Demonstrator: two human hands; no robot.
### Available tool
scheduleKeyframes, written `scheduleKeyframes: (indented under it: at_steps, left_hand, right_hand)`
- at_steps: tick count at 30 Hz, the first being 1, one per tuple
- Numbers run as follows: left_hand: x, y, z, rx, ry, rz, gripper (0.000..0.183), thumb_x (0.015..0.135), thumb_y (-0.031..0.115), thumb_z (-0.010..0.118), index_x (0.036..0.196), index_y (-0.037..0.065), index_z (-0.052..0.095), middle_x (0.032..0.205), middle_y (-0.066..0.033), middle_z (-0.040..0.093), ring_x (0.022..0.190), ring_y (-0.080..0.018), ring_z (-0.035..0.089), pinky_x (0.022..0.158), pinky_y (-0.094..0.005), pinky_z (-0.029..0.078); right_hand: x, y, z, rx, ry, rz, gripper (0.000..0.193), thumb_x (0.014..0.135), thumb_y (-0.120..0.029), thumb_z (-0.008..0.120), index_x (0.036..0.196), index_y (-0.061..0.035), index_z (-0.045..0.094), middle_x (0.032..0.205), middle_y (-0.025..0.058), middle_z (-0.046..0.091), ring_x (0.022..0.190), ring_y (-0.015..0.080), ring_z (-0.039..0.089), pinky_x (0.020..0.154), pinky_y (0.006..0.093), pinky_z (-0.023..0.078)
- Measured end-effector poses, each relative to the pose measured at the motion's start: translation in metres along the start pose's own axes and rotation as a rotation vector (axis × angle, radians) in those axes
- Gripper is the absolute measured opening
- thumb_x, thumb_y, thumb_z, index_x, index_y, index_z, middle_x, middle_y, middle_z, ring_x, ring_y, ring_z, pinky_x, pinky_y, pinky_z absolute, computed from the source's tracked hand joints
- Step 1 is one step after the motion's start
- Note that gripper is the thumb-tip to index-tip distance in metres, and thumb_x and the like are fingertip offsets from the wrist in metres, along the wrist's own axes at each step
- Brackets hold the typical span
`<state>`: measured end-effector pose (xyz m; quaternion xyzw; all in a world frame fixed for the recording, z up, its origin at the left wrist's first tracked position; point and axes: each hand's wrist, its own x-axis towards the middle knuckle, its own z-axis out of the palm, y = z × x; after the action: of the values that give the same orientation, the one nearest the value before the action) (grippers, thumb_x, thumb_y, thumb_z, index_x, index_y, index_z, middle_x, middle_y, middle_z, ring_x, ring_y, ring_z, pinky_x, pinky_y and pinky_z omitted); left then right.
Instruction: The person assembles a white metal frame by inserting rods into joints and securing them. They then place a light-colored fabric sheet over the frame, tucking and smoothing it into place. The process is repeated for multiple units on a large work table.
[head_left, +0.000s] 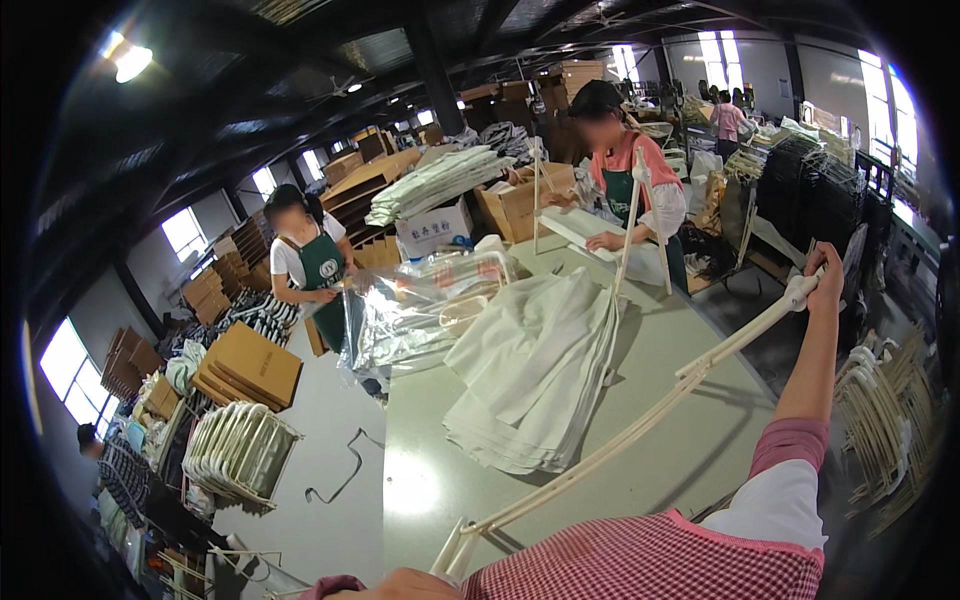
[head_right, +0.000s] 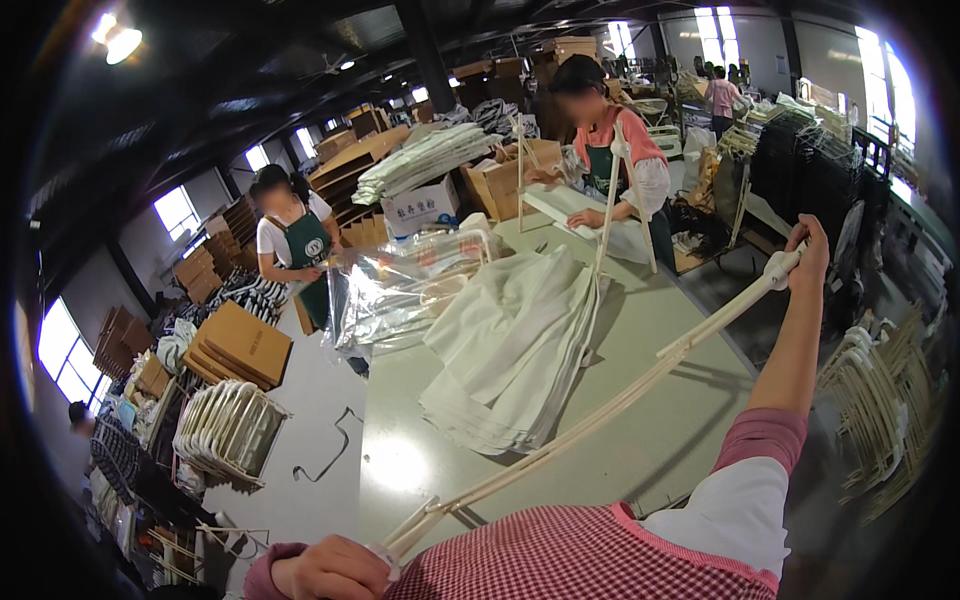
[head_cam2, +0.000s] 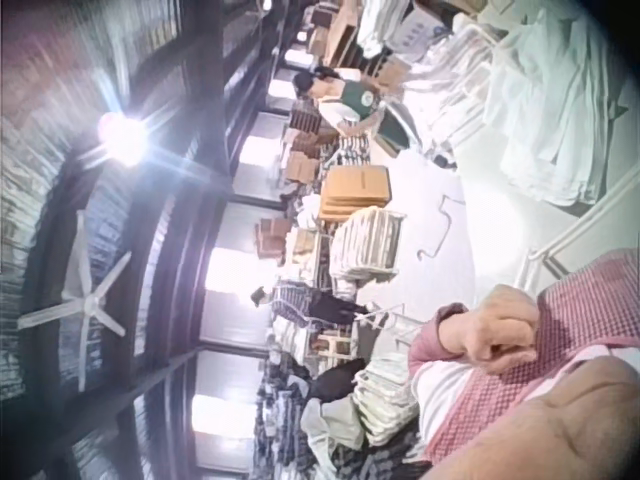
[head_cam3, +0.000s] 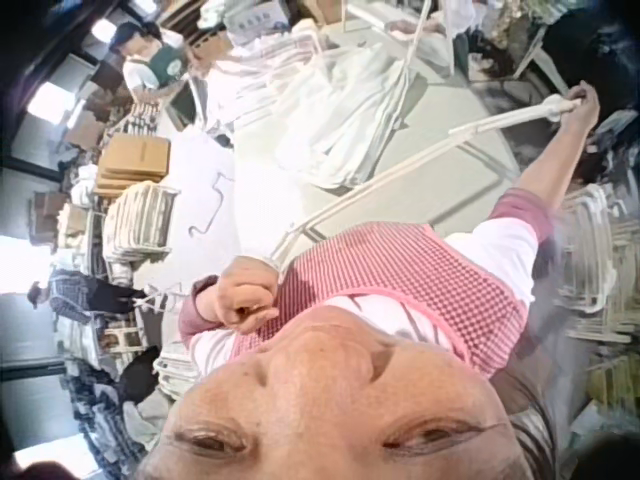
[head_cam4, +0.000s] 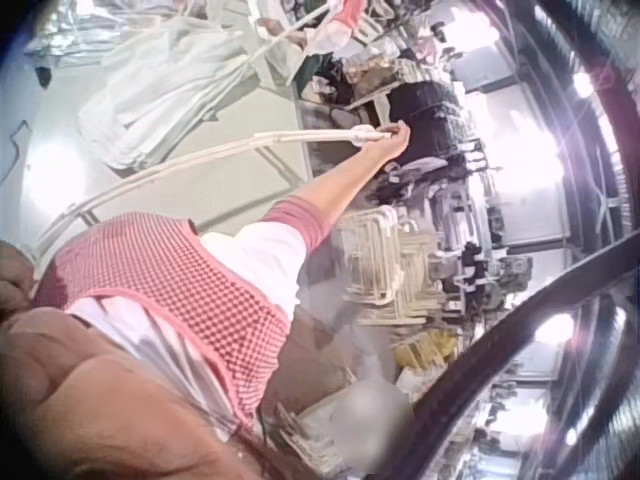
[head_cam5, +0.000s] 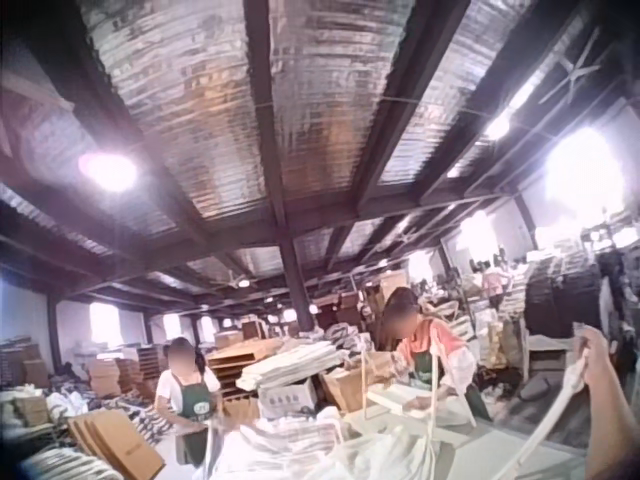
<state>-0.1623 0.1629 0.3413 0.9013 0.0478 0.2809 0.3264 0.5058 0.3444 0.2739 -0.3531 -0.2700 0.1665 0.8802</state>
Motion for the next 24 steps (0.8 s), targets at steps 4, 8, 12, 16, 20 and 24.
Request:
scheduleKeyframes:
  at_steps: [4, 8, 12, 16, 20, 24]
  left_hand:
    - [0.003, -0.008, -0.003, 0.006, 0.013, -0.002, 0.019, 0.080, 0.007, 0.062, 0.065, 0.004, 0.051, 0.060, -0.0097, 0.049, 0.044, -0.0250, 0.046, 0.039, -0.0362, 0.035]
    - [-0.002, -0.019, -0.017, 0.010, 0.041, -0.042, 0.019, 0.081, 0.010, 0.060, 0.065, 0.003, 0.052, 0.060, -0.0108, 0.049, 0.045, -0.0268, 0.048, 0.041, -0.0371, 0.037]
    - [-0.040, -0.024, -0.045, 0.089, 0.133, -0.069, 0.023, 0.080, 0.015, 0.060, 0.062, 0.003, 0.054, 0.065, -0.0134, 0.059, 0.050, -0.0267, 0.054, 0.048, -0.0363, 0.045]
    - [-0.098, -0.031, -0.098, 0.315, 0.866, -0.067, 0.036, 0.098, 0.024, 0.047, 0.066, 0.010, 0.038, 0.060, -0.0051, 0.050, 0.062, -0.0138, 0.056, 0.062, -0.0248, 0.047]
    - [-0.129, -0.015, -0.170, -0.163, 0.706, -0.114, 0.044, 0.101, 0.036, 0.045, 0.068, 0.009, 0.038, 0.052, -0.0064, 0.044, 0.036, -0.0152, 0.043, 0.035, -0.0333, 0.045]
    - [-0.126, -0.041, -0.208, -0.509, 0.922, -0.387, 0.034, 0.103, 0.037, 0.041, 0.076, 0.016, 0.042, 0.056, 0.0011, 0.041, 0.043, -0.0125, 0.042, 0.045, -0.0307, 0.041]
  right_hand:
    - [-0.025, 0.013, 0.018, 0.033, -0.002, -0.081, 0.037, 0.086, -0.021, 0.058, 0.053, -0.0123, 0.043, 0.050, 0.0009, 0.041, 0.046, 0.0128, 0.038, 0.049, 0.0284, 0.030]
    - [-0.041, 0.023, 0.029, 0.009, 0.056, -0.087, 0.033, 0.084, -0.019, 0.060, 0.055, -0.0113, 0.046, 0.051, 0.0011, 0.044, 0.046, 0.0131, 0.041, 0.048, 0.0289, 0.031]
    - [-0.042, 0.012, 0.042, -0.028, 0.045, -0.083, 0.032, 0.084, -0.021, 0.060, 0.056, -0.0120, 0.048, 0.051, 0.0010, 0.045, 0.046, 0.0131, 0.041, 0.048, 0.0284, 0.032]
    - [-0.034, -0.020, 0.083, -0.141, -0.078, -0.071, 0.030, 0.086, -0.027, 0.061, 0.062, -0.0113, 0.054, 0.054, 0.0019, 0.047, 0.046, 0.0130, 0.043, 0.047, 0.0291, 0.034]
    - [-0.021, -0.057, 0.133, -0.387, -0.139, -0.064, 0.026, 0.084, -0.036, 0.069, 0.074, -0.0132, 0.061, 0.060, -0.0003, 0.053, 0.049, 0.0091, 0.047, 0.047, 0.0228, 0.038]
    - [0.021, -0.052, 0.154, -0.916, -0.332, -0.173, 0.037, 0.083, -0.049, 0.072, 0.082, -0.0126, 0.064, 0.061, -0.0057, 0.043, 0.052, 0.0032, 0.042, 0.051, 0.0199, 0.036]
